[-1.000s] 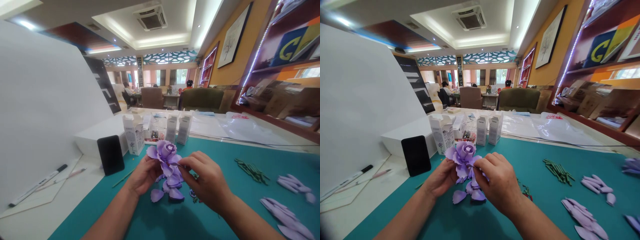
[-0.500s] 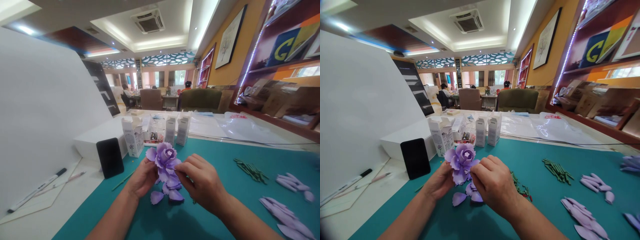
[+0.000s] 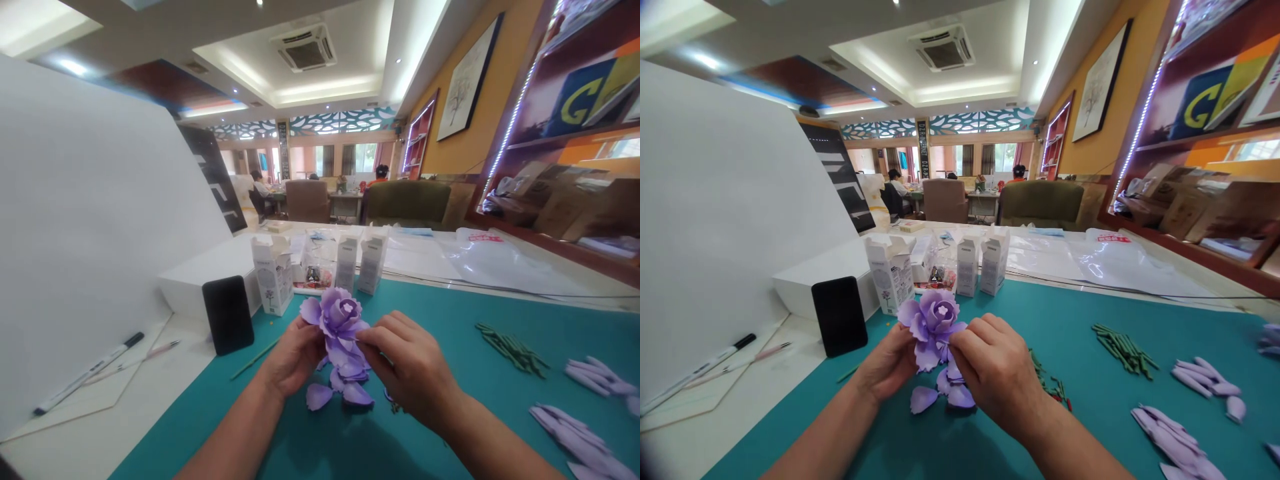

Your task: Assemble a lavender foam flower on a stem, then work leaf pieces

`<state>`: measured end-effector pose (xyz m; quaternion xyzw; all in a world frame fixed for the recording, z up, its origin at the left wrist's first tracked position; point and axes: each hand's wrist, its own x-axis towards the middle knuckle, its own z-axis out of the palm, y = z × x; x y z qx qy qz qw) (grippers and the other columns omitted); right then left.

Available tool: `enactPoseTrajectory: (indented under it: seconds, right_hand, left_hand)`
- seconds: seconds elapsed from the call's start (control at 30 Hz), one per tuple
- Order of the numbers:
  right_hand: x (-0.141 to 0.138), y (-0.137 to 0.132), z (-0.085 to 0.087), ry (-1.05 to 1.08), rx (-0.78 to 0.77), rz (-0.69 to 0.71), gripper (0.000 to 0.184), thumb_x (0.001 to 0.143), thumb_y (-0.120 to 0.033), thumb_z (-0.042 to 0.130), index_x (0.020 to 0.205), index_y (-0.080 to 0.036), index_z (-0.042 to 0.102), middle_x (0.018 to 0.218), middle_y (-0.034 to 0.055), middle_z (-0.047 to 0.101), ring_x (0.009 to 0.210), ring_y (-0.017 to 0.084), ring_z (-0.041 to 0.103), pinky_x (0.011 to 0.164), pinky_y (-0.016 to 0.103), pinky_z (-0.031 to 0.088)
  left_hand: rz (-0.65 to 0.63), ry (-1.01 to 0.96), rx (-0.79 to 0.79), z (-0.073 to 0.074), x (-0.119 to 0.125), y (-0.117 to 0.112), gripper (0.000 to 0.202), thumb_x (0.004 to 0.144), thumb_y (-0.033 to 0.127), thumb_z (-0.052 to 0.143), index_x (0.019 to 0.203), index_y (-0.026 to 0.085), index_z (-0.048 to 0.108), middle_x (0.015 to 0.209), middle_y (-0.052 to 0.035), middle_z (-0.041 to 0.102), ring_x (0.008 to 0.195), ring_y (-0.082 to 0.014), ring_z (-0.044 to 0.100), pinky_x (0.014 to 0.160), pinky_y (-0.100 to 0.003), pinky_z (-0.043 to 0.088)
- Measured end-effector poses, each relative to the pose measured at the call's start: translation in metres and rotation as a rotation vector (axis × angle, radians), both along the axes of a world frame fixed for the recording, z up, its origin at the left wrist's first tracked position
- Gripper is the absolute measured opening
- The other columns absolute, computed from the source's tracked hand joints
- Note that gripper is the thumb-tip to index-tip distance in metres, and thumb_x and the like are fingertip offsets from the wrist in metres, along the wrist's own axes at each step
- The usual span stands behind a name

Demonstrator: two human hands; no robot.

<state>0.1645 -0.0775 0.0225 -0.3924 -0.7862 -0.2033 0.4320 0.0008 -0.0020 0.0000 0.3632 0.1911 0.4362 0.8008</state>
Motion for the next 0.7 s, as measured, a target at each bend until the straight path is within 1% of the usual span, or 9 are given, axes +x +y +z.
enactPoseTrajectory:
  seconds: [0.23, 0.47, 0.6, 0.7]
  right_hand:
    - [-0.0005, -0.001, 0.0021, -0.016, -0.004, 0.002, 0.02, 0.092, -0.013, 0.047, 0.078, -0.015, 0.06, 0.064, 0.0025, 0.053, 0.06, 0.014, 0.044, 0.056, 0.026, 0.034]
    - [-0.0008, -0.0016, 0.0036, -0.032, -0.01, -0.011, 0.024, 0.093, -0.012, 0.044, 0.075, -0.016, 0.059, 0.062, 0.0019, 0.051, 0.059, 0.014, 0.042, 0.055, 0.026, 0.032]
    - [-0.0015, -0.002, 0.0045, -0.048, -0.01, -0.017, 0.025, 0.093, -0.01, 0.042, 0.074, -0.016, 0.057, 0.062, 0.0018, 0.05, 0.059, 0.014, 0.04, 0.055, 0.026, 0.031]
    - [-0.0019, -0.0021, 0.0048, -0.046, -0.012, -0.016, 0.025, 0.093, -0.01, 0.041, 0.074, -0.016, 0.057, 0.062, 0.002, 0.05, 0.059, 0.015, 0.04, 0.055, 0.027, 0.031]
  left_hand:
    - [0.012, 0.032, 0.01, 0.0029, 0.0008, -0.002, 0.029, 0.056, 0.02, 0.083, 0.078, 0.016, 0.065, 0.069, 0.0001, 0.067, 0.059, -0.011, 0.059, 0.06, -0.022, 0.044]
    - [0.034, 0.032, 0.009, 0.0034, 0.0027, -0.004, 0.026, 0.052, 0.017, 0.084, 0.07, 0.015, 0.065, 0.065, 0.0011, 0.065, 0.059, -0.0099, 0.057, 0.059, -0.021, 0.044]
    - [0.035, 0.029, 0.011, 0.0017, 0.0031, -0.0038, 0.025, 0.054, 0.017, 0.082, 0.072, 0.016, 0.065, 0.066, 0.0005, 0.066, 0.059, -0.0106, 0.057, 0.058, -0.021, 0.044]
    - [0.032, 0.042, 0.022, 0.0002, 0.0036, -0.003, 0.026, 0.055, 0.017, 0.082, 0.075, 0.016, 0.065, 0.071, -0.001, 0.068, 0.063, -0.0122, 0.059, 0.061, -0.022, 0.045]
